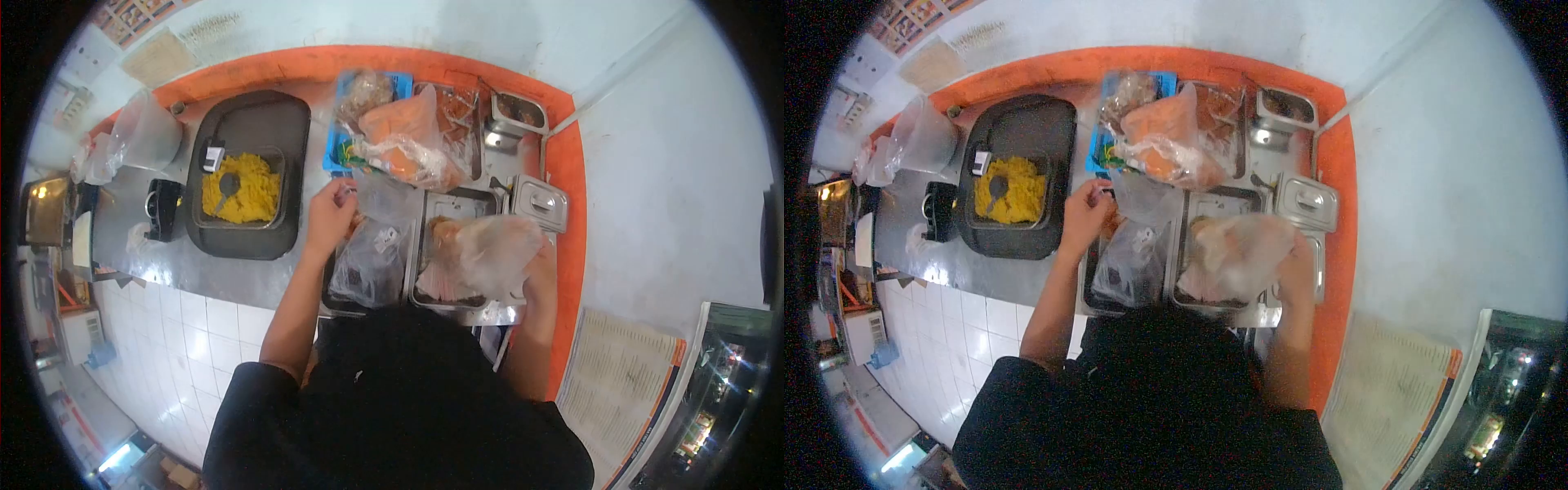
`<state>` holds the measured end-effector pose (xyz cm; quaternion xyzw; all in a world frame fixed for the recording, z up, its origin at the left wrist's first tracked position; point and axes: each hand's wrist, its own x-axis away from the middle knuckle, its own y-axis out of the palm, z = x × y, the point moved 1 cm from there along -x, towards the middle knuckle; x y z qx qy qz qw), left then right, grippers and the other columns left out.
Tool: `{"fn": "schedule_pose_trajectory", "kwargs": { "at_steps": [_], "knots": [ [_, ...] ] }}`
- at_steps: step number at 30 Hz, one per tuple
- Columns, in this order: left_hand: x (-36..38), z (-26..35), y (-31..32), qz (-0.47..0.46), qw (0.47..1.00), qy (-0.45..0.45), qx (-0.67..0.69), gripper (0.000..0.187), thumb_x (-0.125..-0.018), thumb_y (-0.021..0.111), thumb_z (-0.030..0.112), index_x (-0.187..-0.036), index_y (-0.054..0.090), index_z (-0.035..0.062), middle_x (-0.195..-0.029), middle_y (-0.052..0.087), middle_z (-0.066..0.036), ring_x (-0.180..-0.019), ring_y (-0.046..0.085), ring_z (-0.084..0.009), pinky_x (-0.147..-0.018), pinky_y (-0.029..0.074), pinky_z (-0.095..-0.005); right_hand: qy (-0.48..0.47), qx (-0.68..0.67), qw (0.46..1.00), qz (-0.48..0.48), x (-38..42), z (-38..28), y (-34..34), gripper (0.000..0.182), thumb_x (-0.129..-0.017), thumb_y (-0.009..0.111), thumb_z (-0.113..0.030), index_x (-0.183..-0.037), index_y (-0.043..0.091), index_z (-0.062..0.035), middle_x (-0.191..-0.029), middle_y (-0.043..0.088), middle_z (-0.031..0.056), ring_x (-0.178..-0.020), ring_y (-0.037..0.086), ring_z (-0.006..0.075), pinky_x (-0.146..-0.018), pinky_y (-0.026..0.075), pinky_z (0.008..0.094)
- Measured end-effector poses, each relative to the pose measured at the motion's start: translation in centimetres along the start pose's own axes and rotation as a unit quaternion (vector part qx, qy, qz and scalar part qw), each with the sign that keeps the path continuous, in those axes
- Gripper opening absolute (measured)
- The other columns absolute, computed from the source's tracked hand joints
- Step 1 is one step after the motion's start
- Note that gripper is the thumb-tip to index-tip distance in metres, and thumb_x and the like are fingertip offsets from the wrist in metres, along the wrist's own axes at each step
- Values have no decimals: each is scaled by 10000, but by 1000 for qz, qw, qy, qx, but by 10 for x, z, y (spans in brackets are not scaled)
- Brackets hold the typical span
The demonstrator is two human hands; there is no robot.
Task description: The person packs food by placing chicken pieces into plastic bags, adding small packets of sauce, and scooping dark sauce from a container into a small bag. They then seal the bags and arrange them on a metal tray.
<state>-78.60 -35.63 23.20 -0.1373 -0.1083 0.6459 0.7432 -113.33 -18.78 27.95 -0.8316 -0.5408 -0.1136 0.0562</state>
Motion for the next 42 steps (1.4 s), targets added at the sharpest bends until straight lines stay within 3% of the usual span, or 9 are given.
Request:
{"fn": "schedule_pose_trajectory", "kwargs": {
  "at_steps": [3, 12, 21, 29, 32, 35, 37, 39, 42],
  "knots": [
    [2, -8, -6, -65, 997, -47, -11, 288, -841, 735, 159, -1068, 672, -6, -715, 593, -26, -655, 526, -100, -620, 455, -278, 4, -19, 998, 57, 0, 0, -7, 320, -887, 668, -67, -1200, 652, -4, -1125, 691, 80, -993, 654, 162, -848, 536, 298],
    [55, -35, 47, -156, 938, 121, -285, 304, -800, 765, 268, -928, 709, -2, -872, 682, -197, -833, 661, -399, -750, 524, -471, -8, -37, 994, 101, 6, 3, -9, 294, -907, 648, -86, -1184, 657, 16, -1120, 691, 95, -992, 655, 176, -862, 533, 305],
    [85, -8, 4, -158, 965, 114, -173, 216, -840, 678, 175, -742, 569, 17, -754, 593, -157, -758, 589, -403, -670, 438, -492, -19, -97, 991, 92, 14, 8, -10, 318, -901, 690, -115, -1191, 652, 8, -1153, 685, 112, -1023, 660, 198, -874, 544, 320],
    [146, 3, -42, -21, 990, 113, -77, 214, -779, 702, 17, -700, 503, 10, -663, 495, -126, -640, 518, -307, -596, 380, -387, -17, -66, 990, 120, 18, 17, -16, 310, -900, 626, -66, -1199, 638, 19, -1162, 673, 121, -1040, 650, 200, -893, 525, 314],
    [158, 10, -57, 16, 993, 92, -68, 233, -765, 696, -14, -680, 482, 16, -629, 458, -106, -610, 490, -253, -568, 349, -353, -118, -2, 969, 218, 30, -15, 4, 326, -881, 566, -20, -1197, 633, 30, -1133, 668, 125, -1017, 634, 208, -910, 500, 331],
    [168, 12, -67, 41, 994, 79, -70, 241, -767, 699, -21, -677, 480, 20, -629, 457, -86, -597, 467, -226, -555, 333, -330, -378, -64, 863, 328, 68, -72, 57, 315, -858, 546, 14, -1157, 645, 18, -1069, 661, 131, -978, 621, 231, -912, 482, 357],
    [177, 12, -75, 81, 993, 62, -56, 240, -771, 700, -27, -682, 482, 21, -646, 466, -73, -603, 461, -205, -558, 332, -319, -455, -153, 877, 34, 86, -84, 94, 260, -847, 554, 31, -1079, 668, 3, -998, 652, 117, -923, 615, 269, -872, 483, 385],
    [187, 18, -85, 147, 988, 37, -33, 237, -775, 696, -36, -690, 483, 23, -672, 474, -59, -620, 461, -172, -568, 334, -309, -414, 62, 896, -146, 69, -68, 143, 204, -871, 565, 20, -1042, 675, -2, -980, 657, 119, -929, 631, 279, -855, 491, 371],
    [197, 28, -99, 241, 969, 53, 3, 240, -786, 690, -44, -699, 481, 34, -718, 493, -50, -659, 467, -146, -610, 347, -290, -139, 52, 961, -235, 15, 6, 236, 295, -866, 562, 58, -1129, 675, -9, -1109, 670, 106, -1027, 633, 229, -908, 485, 323]
  ]
}}
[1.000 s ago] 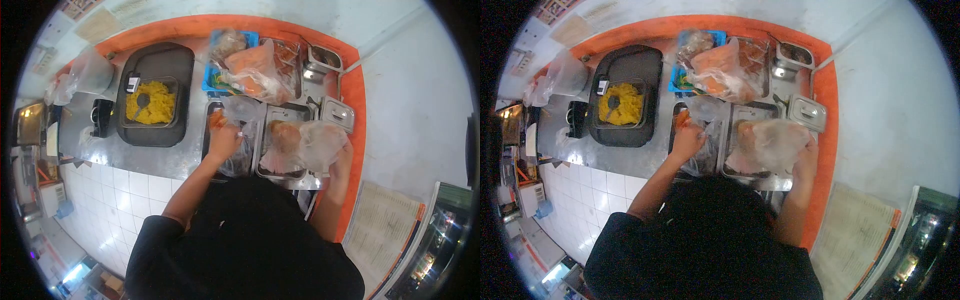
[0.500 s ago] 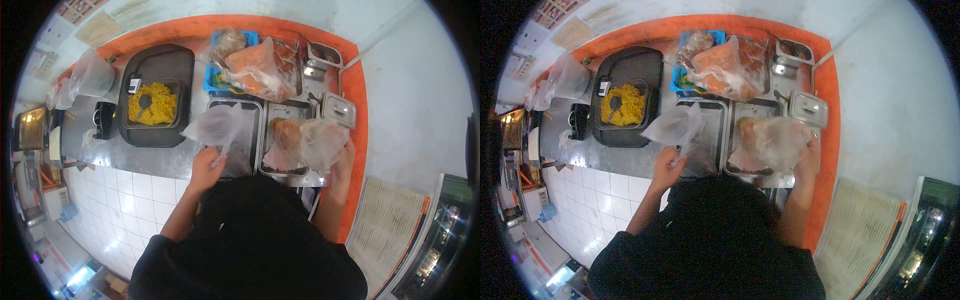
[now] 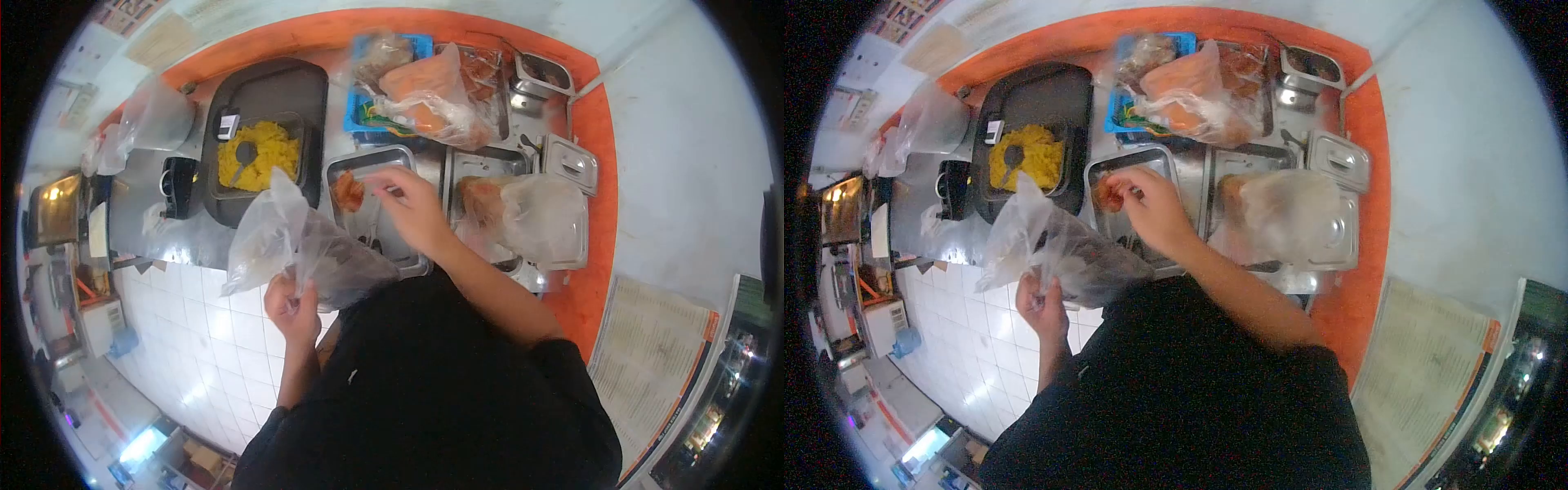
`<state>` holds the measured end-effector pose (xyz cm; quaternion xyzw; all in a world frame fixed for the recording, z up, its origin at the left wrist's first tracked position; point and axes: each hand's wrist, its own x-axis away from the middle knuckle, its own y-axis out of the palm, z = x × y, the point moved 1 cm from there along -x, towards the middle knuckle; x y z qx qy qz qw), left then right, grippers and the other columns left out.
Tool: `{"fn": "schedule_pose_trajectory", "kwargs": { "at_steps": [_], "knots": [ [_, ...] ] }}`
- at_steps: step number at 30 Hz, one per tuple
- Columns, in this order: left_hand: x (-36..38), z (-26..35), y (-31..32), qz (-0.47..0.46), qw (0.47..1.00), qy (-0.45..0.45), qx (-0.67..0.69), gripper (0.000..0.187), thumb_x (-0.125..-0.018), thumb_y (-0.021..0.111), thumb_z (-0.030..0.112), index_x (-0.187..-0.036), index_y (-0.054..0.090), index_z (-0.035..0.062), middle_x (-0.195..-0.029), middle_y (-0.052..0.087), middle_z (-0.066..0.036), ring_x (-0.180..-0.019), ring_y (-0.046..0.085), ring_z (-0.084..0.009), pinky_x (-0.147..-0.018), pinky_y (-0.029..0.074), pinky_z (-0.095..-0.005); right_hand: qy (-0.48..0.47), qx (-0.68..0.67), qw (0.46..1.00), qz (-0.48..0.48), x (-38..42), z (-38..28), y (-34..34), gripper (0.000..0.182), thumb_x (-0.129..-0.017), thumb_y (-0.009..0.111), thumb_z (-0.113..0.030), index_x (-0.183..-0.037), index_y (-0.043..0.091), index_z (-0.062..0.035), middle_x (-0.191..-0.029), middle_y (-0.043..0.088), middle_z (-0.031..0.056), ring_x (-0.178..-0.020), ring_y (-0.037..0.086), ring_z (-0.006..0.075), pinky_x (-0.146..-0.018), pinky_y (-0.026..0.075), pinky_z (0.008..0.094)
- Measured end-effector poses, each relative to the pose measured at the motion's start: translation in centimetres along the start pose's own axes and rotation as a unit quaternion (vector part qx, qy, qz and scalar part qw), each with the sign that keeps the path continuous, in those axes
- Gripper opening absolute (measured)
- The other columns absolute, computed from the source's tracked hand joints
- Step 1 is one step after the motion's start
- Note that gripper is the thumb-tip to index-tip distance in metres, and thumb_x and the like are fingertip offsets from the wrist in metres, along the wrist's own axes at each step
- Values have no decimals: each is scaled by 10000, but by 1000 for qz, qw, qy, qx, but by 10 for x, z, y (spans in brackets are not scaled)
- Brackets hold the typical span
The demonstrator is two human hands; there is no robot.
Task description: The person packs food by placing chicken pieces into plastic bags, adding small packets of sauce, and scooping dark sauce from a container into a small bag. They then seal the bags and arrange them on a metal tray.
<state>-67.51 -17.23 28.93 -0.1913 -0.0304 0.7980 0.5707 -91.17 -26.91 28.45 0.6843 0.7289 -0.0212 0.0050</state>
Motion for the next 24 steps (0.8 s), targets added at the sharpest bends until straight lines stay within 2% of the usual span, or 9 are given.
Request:
{"fn": "schedule_pose_trajectory", "kwargs": {
  "at_steps": [2, 7, 10, 13, 15, 17, 20, 22, 24],
  "knots": [
    [-1, 13, -20, 10, 1000, -9, 10, 260, -817, 676, -51, -706, 466, 56, -783, 512, -41, -720, 470, -125, -684, 363, -272, -83, 230, 970, -11, -32, 95, 27, 378, -794, 586, 49, -1144, 684, -55, -1148, 665, 126, -1059, 631, 309, -939, 481, 390],
    [-7, 17, -56, 81, 995, -29, 57, 258, -850, 650, -46, -702, 470, 63, -792, 499, -12, -711, 444, -95, -659, 335, -251, 27, 432, 901, -3, -52, 156, 70, 345, -726, 641, 1, -1035, 739, -116, -1096, 689, 93, -1082, 613, 343, -992, 436, 444],
    [-10, 8, -71, 86, 996, -35, 12, 261, -853, 656, -27, -698, 465, 61, -778, 494, -7, -700, 439, -93, -638, 324, -246, 32, 422, 906, -22, -52, 168, 60, 245, -732, 659, -9, -940, 750, -101, -989, 705, 88, -992, 651, 330, -906, 488, 428],
    [-18, -15, -83, 71, 996, -49, -30, 266, -849, 661, -12, -695, 453, 55, -755, 483, -6, -687, 432, -94, -618, 313, -249, -5, 263, 961, 82, -36, 155, 41, 127, -763, 678, -36, -861, 753, -70, -892, 695, 129, -875, 663, 319, -813, 514, 449],
    [-26, -33, -89, 53, 997, -51, -17, 270, -844, 661, -4, -694, 443, 49, -736, 472, -5, -677, 426, -99, -603, 305, -256, 13, 192, 971, 142, -18, 118, 19, 131, -810, 672, -39, -925, 737, -41, -883, 691, 108, -764, 689, 266, -701, 543, 368],
    [-32, -55, -97, 28, 998, -56, -9, 272, -832, 660, -5, -686, 435, 44, -720, 464, -17, -672, 424, -111, -607, 311, -266, 3, 245, 947, 206, -8, 103, -7, 151, -833, 669, -43, -972, 723, -21, -881, 679, 104, -780, 681, 217, -715, 536, 337],
    [-43, -72, -93, -8, 999, -30, -22, 281, -818, 658, -5, -671, 423, 39, -691, 447, -30, -660, 419, -133, -612, 316, -284, -114, 470, 814, 321, -1, 90, -20, 186, -836, 665, -35, -1019, 701, -24, -904, 670, 116, -822, 674, 227, -739, 534, 345],
    [-52, -83, -89, -33, 998, -7, -44, 295, -808, 657, -3, -658, 406, 35, -661, 423, -39, -647, 409, -151, -614, 311, -300, 43, 333, 921, 197, 13, 91, -4, 193, -825, 679, -89, -1002, 677, -13, -1039, 640, 174, -903, 651, 324, -800, 521, 430],
    [-60, -89, -83, -59, 997, -15, -52, 294, -810, 656, -1, -660, 405, 32, -658, 423, -38, -646, 408, -152, -613, 311, -301, 150, 305, 939, 47, 26, 108, 25, 306, -818, 703, -165, -1060, 631, 8, -1120, 618, 218, -969, 633, 392, -843, 513, 485]
  ]
}}
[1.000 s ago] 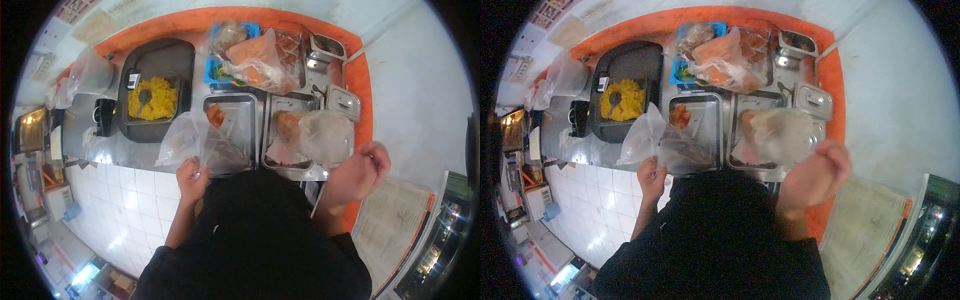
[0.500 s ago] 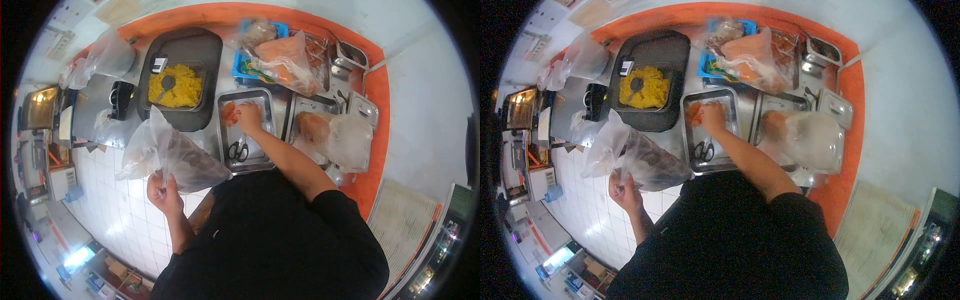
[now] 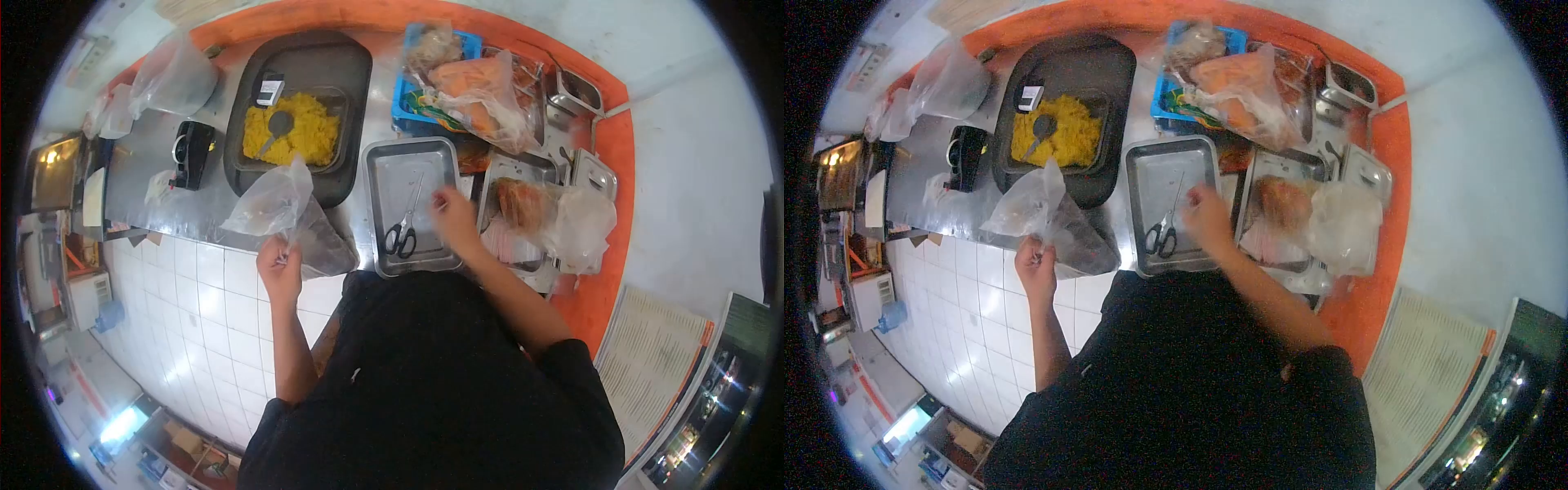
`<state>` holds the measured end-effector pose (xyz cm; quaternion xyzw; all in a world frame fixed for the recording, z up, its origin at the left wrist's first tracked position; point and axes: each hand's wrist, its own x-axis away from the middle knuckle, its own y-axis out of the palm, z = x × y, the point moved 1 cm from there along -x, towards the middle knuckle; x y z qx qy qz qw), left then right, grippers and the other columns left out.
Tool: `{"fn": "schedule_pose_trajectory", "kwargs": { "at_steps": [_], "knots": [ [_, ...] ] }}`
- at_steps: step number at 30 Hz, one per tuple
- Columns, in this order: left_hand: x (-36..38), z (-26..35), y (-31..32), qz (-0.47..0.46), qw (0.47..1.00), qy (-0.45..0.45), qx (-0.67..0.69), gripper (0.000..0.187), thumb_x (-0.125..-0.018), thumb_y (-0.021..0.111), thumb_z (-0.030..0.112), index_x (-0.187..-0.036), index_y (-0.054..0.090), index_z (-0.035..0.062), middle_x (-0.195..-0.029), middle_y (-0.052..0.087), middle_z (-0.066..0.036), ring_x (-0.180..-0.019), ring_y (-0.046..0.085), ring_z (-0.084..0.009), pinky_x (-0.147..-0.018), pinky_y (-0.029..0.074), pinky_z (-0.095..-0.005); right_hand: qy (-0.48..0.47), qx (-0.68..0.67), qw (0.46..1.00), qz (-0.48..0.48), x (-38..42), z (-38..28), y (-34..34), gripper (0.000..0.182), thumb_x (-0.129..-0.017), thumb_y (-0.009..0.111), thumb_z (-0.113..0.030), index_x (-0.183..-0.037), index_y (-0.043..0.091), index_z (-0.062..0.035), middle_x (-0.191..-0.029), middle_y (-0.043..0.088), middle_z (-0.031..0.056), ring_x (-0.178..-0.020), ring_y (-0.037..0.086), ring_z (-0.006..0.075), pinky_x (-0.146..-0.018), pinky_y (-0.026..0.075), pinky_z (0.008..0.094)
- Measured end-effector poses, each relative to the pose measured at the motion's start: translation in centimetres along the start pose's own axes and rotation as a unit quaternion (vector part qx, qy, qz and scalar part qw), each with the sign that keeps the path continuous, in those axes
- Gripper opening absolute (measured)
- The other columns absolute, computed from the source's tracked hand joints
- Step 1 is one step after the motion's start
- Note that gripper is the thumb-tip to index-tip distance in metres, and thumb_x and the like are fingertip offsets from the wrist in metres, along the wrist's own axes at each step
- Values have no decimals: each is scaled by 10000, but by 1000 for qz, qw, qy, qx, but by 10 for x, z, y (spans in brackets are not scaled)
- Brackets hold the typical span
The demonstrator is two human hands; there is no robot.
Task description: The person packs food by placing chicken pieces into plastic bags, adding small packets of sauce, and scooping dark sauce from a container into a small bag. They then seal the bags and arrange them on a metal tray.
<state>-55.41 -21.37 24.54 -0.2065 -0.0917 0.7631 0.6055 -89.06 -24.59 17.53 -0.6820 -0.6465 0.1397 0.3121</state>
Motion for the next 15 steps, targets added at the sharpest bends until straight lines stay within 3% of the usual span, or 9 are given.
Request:
{"fn": "schedule_pose_trajectory", "kwargs": {
  "at_steps": [1, 3, 6, 9, 15],
  "knots": [
    [-4, -2, 2, -13, 1000, -3, -4, 294, -811, 655, 0, -662, 404, 30, -656, 422, -38, -645, 407, -152, -613, 311, -302, 2, 65, 995, -78, 4, 4, 25, 409, -817, 720, -213, -1128, 597, 23, -1133, 610, 234, -995, 628, 412, -855, 511, 498],
    [-13, -8, 5, -25, 1000, -10, 13, 281, -811, 662, 6, -674, 417, 17, -659, 429, -45, -646, 416, -156, -611, 323, -305, 76, 127, 984, -101, 15, -9, 54, 621, -792, 760, -301, -1223, 495, 58, -1117, 612, 259, -995, 640, 425, -846, 529, 489],
    [-24, -13, 6, -70, 997, 18, 0, 258, -810, 672, 7, -692, 442, 4, -669, 450, -57, -652, 434, -162, -611, 339, -304, 97, 181, 974, -94, 12, -24, 71, 657, -796, 758, -308, -1244, 441, 53, -1100, 615, 281, -996, 654, 422, -833, 538, 504],
    [-34, -19, 8, -96, 994, 34, -30, 236, -805, 693, 14, -715, 475, -7, -683, 477, -74, -656, 449, -172, -613, 354, -301, 118, 190, 973, -53, 8, -10, 81, 568, -758, 778, -316, -1097, 499, 42, -1065, 636, 265, -970, 649, 426, -812, 521, 509],
    [-37, -29, 12, -102, 994, -1, -29, 198, -804, 728, 50, -748, 548, -12, -706, 528, -96, -661, 477, -191, -623, 389, -310, 84, 184, 979, -4, 8, 9, 88, 358, -775, 714, -232, -1001, 611, 26, -936, 678, 237, -918, 669, 429, -800, 536, 529]
  ]
}}
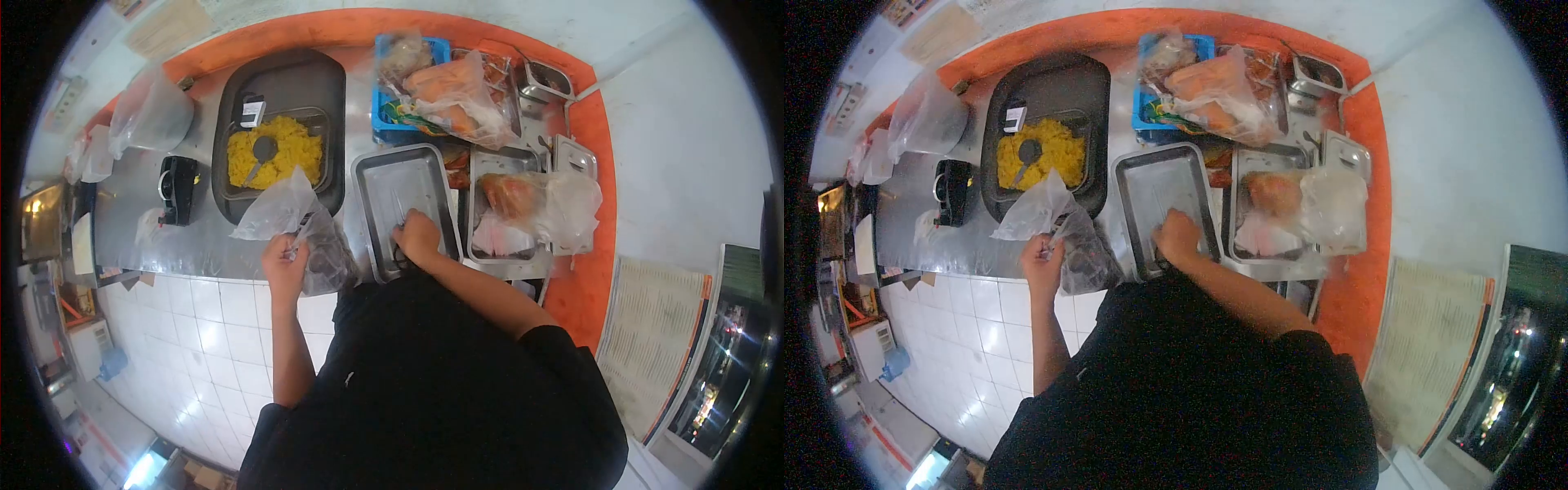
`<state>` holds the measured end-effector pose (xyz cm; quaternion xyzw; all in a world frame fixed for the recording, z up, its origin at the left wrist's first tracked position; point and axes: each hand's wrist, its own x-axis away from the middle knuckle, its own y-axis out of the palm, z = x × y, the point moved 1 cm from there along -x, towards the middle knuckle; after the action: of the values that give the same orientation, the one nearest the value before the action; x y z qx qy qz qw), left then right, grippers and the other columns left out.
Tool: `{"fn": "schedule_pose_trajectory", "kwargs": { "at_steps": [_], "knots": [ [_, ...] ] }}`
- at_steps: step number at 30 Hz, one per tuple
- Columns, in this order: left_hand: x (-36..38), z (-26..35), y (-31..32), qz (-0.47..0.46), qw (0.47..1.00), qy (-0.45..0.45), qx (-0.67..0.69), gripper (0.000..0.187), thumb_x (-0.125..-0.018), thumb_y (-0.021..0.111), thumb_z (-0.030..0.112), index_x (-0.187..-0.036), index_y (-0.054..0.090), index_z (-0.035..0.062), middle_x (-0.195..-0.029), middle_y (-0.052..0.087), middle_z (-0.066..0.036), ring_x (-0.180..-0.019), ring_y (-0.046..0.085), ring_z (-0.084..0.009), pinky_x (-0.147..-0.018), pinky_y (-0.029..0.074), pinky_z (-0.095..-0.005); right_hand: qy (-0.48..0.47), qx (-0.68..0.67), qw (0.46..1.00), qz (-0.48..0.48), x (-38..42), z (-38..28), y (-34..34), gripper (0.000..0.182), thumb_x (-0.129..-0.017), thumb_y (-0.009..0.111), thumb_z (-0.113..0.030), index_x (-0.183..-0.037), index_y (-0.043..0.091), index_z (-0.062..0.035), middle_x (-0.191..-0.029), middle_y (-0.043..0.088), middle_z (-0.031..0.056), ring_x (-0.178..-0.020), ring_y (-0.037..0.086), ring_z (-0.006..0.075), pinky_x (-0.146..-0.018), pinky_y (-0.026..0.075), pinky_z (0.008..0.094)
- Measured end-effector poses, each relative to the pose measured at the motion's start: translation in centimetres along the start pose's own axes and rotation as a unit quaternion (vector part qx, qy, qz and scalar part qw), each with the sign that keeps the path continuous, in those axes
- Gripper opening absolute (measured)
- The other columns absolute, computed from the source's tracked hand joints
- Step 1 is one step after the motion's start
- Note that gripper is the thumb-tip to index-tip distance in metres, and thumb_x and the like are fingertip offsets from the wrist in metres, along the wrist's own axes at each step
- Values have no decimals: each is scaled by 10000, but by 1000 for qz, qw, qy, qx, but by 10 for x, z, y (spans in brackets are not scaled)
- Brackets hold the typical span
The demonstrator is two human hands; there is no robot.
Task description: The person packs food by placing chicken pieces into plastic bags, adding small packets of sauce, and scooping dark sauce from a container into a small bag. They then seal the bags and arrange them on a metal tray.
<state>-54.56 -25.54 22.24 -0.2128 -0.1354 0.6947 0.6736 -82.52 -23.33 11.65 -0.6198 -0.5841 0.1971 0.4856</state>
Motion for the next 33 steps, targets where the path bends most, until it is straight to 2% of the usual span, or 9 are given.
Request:
{"fn": "schedule_pose_trajectory", "kwargs": {
  "at_steps": [6, 11, 14, 20, 23, 26, 27, 30, 33],
  "knots": [
    [-5, -2, 7, 1, 1000, 3, 2, 173, -817, 739, 66, -789, 586, -11, -730, 566, -102, -679, 520, -193, -640, 417, -319, 26, -32, 999, -7, 2, -10, -30, 364, -739, 735, -288, -916, 666, 23, -943, 686, 242, -912, 672, 416, -801, 535, 498],
    [-6, -3, 9, -1, 1000, -1, -1, 167, -824, 742, 73, -818, 597, -10, -731, 565, -95, -681, 519, -187, -640, 416, -316, 74, -117, 984, 114, -4, 20, -96, 347, -711, 751, -296, -890, 709, -1, -895, 706, 231, -876, 686, 395, -782, 532, 487],
    [-2, -22, 12, -28, 1000, -4, -3, 161, -817, 733, 68, -807, 593, -10, -730, 564, -116, -670, 530, -221, -634, 418, -326, 112, -77, 979, 151, -25, 43, -118, 363, -721, 740, -288, -927, 707, 9, -912, 712, 230, -862, 690, 402, -781, 538, 484],
    [7, -14, 20, -142, 980, 99, -94, 162, -785, 722, 73, -789, 590, -19, -757, 583, -186, -725, 593, -375, -654, 454, -427, 138, -1, 977, 165, -48, 48, -103, 335, -743, 722, -248, -997, 715, -30, -890, 722, 195, -867, 698, 381, -797, 543, 463],
    [11, -12, 18, -164, 970, 71, -165, 151, -787, 725, 81, -830, 613, -10, -804, 614, -190, -770, 605, -396, -689, 470, -448, 93, -68, 975, 192, -50, 51, -97, 354, -799, 694, -244, -1061, 694, -6, -962, 709, 226, -911, 680, 414, -827, 536, 486],
    [19, -8, 20, -89, 978, 95, -160, 199, -806, 729, 103, -952, 642, 0, -885, 650, -177, -791, 608, -380, -713, 480, -435, 44, -82, 972, 216, -46, 58, -88, 363, -807, 693, -234, -1104, 692, -26, -1027, 699, 220, -931, 668, 404, -834, 534, 464],
    [21, -3, 22, -68, 983, 87, -150, 235, -810, 733, 112, -996, 642, 2, -913, 657, -170, -798, 611, -369, -716, 481, -429, 7, -87, 965, 248, -39, 58, -85, 349, -797, 717, -219, -1078, 689, -13, -1048, 680, 206, -948, 652, 366, -845, 522, 410],
    [28, 19, 24, -17, 990, 47, -131, 322, -820, 743, 139, -1097, 642, 10, -974, 672, -150, -813, 618, -338, -722, 486, -409, 51, -315, 929, 185, 6, 62, -94, 338, -788, 737, -181, -1065, 667, -1, -1016, 665, 160, -963, 630, 289, -857, 499, 361],
    [33, 26, 30, 4, 990, 13, -141, 340, -821, 750, 155, -1116, 646, 23, -985, 674, -133, -815, 621, -310, -719, 488, -391, 142, -378, 840, 363, 51, 89, -97, 370, -803, 769, -170, -1080, 628, 29, -1004, 642, 126, -987, 599, 227, -872, 476, 347]
  ]
}}
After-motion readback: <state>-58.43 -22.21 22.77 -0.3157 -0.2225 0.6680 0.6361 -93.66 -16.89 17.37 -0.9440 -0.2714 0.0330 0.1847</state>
